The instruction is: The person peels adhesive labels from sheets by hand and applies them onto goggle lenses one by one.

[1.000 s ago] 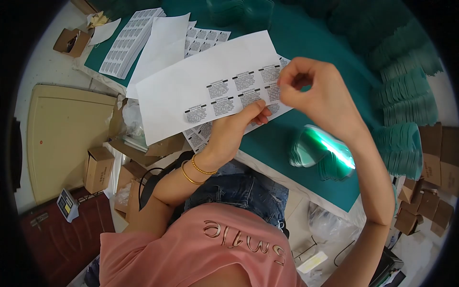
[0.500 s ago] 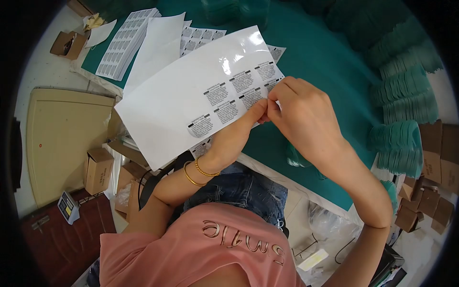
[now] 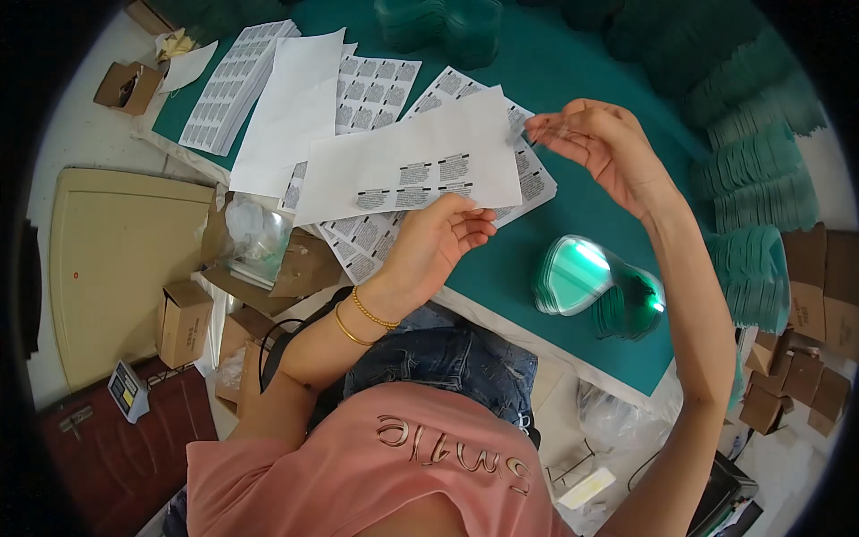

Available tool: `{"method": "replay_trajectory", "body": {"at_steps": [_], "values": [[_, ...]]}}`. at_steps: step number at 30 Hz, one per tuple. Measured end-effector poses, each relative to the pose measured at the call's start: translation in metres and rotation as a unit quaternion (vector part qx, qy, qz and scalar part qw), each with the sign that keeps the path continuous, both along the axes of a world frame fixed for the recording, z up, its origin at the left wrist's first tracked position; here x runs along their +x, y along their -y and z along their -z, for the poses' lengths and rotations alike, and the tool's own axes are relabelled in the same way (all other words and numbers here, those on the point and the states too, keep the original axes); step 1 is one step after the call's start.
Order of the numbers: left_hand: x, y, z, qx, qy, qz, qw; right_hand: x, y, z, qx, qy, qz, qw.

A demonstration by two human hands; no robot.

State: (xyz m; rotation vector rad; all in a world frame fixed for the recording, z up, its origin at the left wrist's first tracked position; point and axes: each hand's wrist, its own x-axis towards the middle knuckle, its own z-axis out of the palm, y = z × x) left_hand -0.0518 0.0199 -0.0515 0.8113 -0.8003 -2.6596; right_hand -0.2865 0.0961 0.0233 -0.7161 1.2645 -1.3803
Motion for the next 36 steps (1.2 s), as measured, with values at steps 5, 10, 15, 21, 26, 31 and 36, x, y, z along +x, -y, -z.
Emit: {"method": "replay_trajectory", "body": {"at_steps": [5, 10, 15, 21, 26, 31, 36], "values": [[-0.004, 0.003, -0.012, 0.058, 0.034, -0.013, 0.998, -0.013, -0.005, 0.002, -0.024, 0.071, 0.04, 0.996], [0.007, 0.007, -0.038, 0.019, 0.012, 0.193, 0.981, -0.006, -0.005, -0.003, -0.02, 0.004, 0.021, 1.0], [0.002, 0.004, -0.064, -0.258, -0.072, 0.019, 0.963, 0.02, -0.007, -0.022, 0.012, -0.339, 0.006, 0.941], [-0.028, 0.014, -0.063, -0.256, -0.097, -0.091, 0.958, 0.035, -0.015, -0.041, -0.027, -0.225, -0.004, 0.974], [-0.027, 0.018, -0.062, 0.023, -0.22, 0.036, 0.975, 0.039, -0.025, -0.042, -0.061, -0.113, -0.015, 0.992], [-0.022, -0.006, -0.053, -0.272, -0.075, -0.193, 0.94, 0.046, -0.031, -0.046, -0.06, -0.121, -0.019, 0.991], [-0.018, -0.006, -0.063, -0.376, -0.103, -0.119, 0.913, 0.056, -0.03, -0.05, 0.004, -0.276, -0.014, 0.961]]}}
